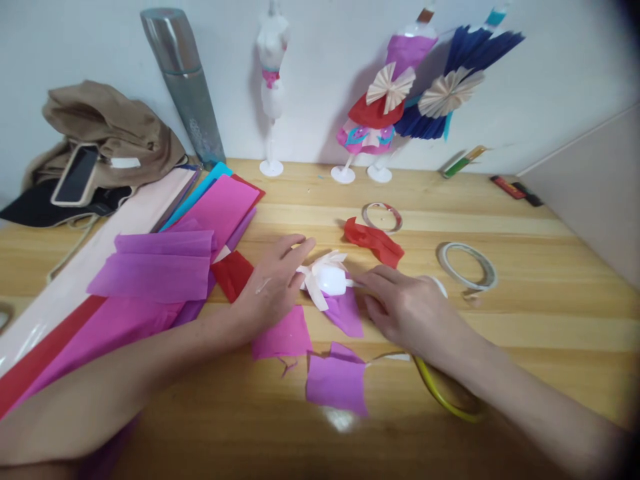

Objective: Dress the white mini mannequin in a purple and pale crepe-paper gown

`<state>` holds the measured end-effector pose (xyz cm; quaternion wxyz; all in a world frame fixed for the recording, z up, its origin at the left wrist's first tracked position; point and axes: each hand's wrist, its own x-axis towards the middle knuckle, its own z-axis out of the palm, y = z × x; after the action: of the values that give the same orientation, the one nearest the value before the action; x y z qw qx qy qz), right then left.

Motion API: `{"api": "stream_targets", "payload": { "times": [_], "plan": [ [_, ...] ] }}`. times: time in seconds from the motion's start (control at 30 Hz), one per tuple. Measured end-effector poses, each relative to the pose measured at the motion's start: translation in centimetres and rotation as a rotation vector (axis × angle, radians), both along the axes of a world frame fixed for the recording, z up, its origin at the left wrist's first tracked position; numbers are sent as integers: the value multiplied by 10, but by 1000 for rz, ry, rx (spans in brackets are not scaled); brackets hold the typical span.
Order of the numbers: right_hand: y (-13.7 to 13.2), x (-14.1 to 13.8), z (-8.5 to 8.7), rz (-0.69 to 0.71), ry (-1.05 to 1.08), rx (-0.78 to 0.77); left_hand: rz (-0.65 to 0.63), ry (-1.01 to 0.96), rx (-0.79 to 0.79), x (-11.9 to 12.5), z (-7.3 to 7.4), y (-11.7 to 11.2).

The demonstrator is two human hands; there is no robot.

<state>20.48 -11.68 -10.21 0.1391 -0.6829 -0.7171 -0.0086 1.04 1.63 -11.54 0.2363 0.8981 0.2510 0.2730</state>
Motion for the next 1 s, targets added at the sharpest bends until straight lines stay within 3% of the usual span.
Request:
{"api": "stream_targets", "payload": {
  "times": [0.1, 0.3, 0.47, 0.6, 0.83, 1.0],
  "plan": [
    [2, -2, -3, -53, -179, -10, -18, -34, 29, -1, -1, 3],
    [7, 0, -9, -48, -232, 49, -56, -160, 130, -6, 2, 10],
    [7, 1, -11, -61, -276, 63, -227, -94, 281, -6, 4, 9],
    [7, 1, -12, -64, -316, 60, -207, -33, 375, -4, -6, 12],
    [8, 2, -14, -53, -321, 112, -221, 29, 229, -5, -14, 16],
    [9, 4, -15, -36, -299, 102, -212, -19, 89, -8, 4, 22]
  ]
}}
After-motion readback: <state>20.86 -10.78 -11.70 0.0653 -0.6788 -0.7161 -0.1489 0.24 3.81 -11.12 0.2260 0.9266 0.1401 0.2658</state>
